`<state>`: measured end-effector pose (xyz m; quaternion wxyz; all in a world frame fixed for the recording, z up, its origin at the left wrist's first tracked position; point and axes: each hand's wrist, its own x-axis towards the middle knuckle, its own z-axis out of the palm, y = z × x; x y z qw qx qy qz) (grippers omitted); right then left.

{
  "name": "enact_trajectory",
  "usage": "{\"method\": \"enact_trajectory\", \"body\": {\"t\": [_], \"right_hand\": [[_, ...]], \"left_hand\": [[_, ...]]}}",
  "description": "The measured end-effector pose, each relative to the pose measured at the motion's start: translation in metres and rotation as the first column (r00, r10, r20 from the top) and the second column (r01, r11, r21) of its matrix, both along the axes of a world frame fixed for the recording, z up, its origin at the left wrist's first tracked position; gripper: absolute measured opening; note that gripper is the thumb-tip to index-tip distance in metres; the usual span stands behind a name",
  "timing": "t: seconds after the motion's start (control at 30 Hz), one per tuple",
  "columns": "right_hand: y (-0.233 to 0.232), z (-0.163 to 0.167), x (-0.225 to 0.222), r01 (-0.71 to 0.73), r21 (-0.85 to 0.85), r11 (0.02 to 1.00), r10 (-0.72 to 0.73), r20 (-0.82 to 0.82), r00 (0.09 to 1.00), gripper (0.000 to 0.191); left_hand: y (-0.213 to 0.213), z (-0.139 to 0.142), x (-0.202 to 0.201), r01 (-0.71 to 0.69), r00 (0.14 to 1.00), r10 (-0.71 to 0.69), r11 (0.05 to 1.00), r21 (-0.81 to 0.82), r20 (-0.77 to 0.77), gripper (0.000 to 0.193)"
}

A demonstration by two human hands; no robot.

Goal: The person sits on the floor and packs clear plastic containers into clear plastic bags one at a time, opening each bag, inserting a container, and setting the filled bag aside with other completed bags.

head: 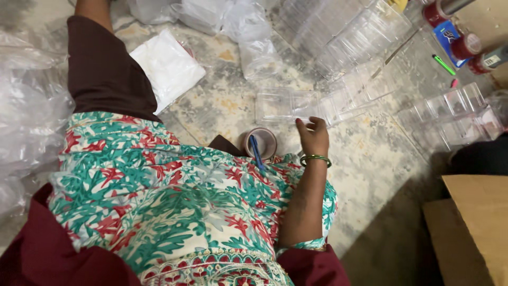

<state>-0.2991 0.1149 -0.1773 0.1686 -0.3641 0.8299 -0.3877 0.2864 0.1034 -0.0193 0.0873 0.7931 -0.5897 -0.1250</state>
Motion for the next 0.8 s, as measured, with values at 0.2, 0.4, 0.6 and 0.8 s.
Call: {"method": "enact_trajectory", "body": {"t": [0.2,0.4,0.6,0.8], "right_hand": [[-0.017,-0.051,-0.028,0.379,0.079,0.922,-0.365,0.506,0.782,0.108],[-0.025,-0.058,-0.032,0.553,0.117,0.825,-0.416,0.788,0.453,0.11],[-0.041,-0.061,-0.022,0.538,0.093,0.838,-0.394,0.786,0.477,0.101],[-0.057,-0.062,-0.014,0.482,0.103,0.87,-0.418,0.671,0.612,0.09]], "left_hand": [[-0.048,0.042,-0.081,0.531,0.784,-0.515,0.845,-0.056,-0.347,0.052],[-0.133,-0.037,-0.243,0.663,0.664,-0.483,0.733,0.153,-0.571,0.074],[-0.163,-0.114,-0.328,0.6,0.651,-0.331,0.776,0.196,-0.683,0.106],[-0.169,-0.144,-0.355,0.609,0.585,-0.256,0.765,0.209,-0.77,0.111]]}}
